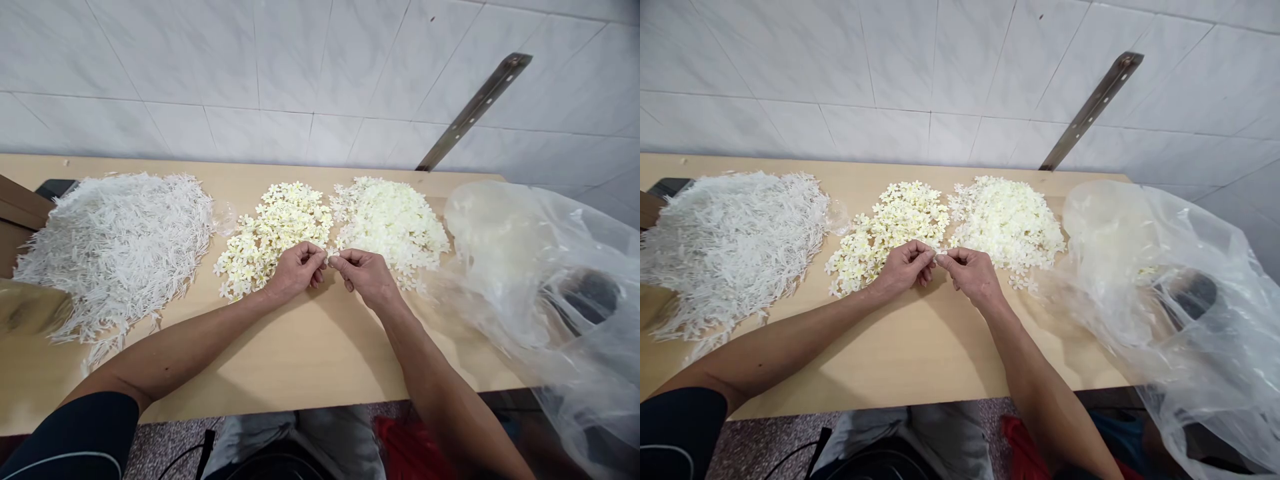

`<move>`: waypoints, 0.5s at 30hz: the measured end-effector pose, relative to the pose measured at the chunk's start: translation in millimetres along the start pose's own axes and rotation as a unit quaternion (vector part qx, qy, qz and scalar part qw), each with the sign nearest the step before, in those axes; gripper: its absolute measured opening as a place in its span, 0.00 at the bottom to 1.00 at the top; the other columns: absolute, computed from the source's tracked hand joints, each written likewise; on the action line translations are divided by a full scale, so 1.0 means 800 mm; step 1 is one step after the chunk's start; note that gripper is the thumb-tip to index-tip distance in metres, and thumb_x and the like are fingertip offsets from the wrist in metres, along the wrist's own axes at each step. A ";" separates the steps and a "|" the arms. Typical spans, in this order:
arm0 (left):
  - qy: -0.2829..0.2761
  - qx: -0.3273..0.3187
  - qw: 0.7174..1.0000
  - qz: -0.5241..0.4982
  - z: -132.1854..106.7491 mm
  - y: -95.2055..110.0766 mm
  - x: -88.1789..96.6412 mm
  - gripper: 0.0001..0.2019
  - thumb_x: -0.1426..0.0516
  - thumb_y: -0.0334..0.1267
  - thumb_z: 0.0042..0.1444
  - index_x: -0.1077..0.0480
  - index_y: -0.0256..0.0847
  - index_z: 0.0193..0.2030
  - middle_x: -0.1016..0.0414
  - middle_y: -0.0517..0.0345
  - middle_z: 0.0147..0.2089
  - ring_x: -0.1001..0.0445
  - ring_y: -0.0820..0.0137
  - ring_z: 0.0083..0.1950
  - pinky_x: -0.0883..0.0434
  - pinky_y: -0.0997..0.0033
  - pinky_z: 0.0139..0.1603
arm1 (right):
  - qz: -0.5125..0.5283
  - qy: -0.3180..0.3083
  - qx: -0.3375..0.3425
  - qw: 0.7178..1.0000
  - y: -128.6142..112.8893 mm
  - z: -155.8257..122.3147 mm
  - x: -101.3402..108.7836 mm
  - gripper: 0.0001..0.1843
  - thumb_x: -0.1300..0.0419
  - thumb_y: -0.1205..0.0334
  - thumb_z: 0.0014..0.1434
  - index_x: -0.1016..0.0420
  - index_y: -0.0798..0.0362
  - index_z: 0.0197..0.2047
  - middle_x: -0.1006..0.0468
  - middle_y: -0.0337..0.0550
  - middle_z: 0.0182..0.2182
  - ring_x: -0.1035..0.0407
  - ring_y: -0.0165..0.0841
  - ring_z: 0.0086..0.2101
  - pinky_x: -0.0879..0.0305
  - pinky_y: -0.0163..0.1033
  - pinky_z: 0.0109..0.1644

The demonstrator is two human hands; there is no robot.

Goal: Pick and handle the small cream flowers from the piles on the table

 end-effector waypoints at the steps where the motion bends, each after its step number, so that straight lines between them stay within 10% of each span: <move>1: -0.001 0.006 1.000 -0.001 0.000 -0.001 0.000 0.16 0.36 0.50 0.62 0.30 0.38 0.36 0.26 0.61 0.24 0.29 0.76 0.20 0.30 0.77 0.21 | 0.006 0.000 0.002 1.000 0.000 0.001 0.001 0.24 0.27 0.37 0.53 0.18 0.50 0.33 0.24 0.39 0.25 0.40 0.28 0.19 0.44 0.37 0.20; 15: -0.061 0.067 0.993 -0.078 0.003 -0.004 -0.003 0.20 0.32 0.52 0.57 0.26 0.36 0.40 0.24 0.56 0.25 0.25 0.72 0.24 0.28 0.75 0.25 | 0.083 -0.023 -0.025 0.996 0.002 0.001 -0.008 0.29 0.24 0.34 0.47 0.22 0.52 0.27 0.27 0.39 0.22 0.37 0.29 0.19 0.38 0.36 0.20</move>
Point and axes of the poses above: each hand's wrist, its own z-axis towards the middle knuckle, its own x-axis out of the back of the hand, y = z × x, the point moved 8 cm from there along z, towards the middle knuckle
